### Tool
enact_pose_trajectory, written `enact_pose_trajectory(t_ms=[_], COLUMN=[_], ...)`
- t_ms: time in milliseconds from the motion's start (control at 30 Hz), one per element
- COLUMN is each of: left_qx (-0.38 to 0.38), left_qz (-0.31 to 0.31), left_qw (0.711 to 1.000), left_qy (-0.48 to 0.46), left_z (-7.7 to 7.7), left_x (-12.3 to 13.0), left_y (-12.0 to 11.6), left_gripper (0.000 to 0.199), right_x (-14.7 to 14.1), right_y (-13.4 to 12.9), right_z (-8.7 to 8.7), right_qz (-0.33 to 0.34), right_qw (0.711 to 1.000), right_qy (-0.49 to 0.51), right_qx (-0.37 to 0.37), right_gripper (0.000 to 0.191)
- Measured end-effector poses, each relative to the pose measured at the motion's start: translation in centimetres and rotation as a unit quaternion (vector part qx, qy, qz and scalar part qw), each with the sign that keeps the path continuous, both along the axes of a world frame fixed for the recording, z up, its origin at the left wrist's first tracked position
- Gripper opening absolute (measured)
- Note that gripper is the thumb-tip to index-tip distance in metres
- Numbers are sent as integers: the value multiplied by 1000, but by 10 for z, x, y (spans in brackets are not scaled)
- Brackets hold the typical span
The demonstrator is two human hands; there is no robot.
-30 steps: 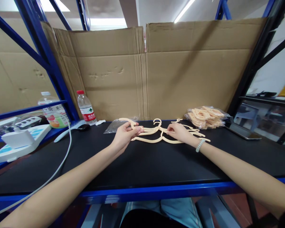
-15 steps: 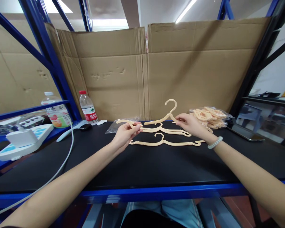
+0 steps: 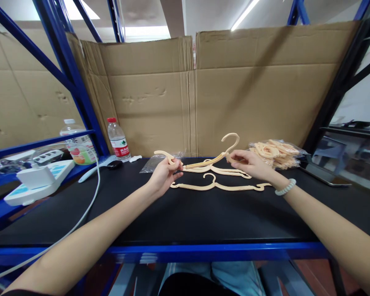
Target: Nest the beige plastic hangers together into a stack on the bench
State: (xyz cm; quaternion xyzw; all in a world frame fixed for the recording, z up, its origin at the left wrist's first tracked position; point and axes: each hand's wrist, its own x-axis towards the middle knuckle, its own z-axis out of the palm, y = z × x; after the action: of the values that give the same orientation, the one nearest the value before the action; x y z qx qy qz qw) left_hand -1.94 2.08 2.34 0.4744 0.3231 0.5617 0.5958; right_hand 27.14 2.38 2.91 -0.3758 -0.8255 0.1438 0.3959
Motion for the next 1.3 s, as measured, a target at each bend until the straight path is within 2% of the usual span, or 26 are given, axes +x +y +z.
enact_pose_trajectory(t_ms=[100,333,600,767,1300], left_qx=[11,-24,-23,-9,-9], left_qz=[-30,-99,-111,-115,-114], left_qw=[999,995,994,993,993], left_qy=[11,3,-1,3,-35], left_z=[1,2,0,-6,-6], left_x=[-1,0,0,0,1], left_y=[0,-4,-2,2,4], left_gripper=[14,14,13,13,18], right_x=[-1,-1,-1,-3,0], right_y=[-3,-4,-6,-7,-2], right_z=[2,3,4,3,-1], right_qz=[8,16,22,16,8], right_qw=[1000,999,1000,999,995], right_qy=[9,29,22,-2,-11], right_qx=[-13,-3,4,31,96], right_gripper=[21,20,18,17,12])
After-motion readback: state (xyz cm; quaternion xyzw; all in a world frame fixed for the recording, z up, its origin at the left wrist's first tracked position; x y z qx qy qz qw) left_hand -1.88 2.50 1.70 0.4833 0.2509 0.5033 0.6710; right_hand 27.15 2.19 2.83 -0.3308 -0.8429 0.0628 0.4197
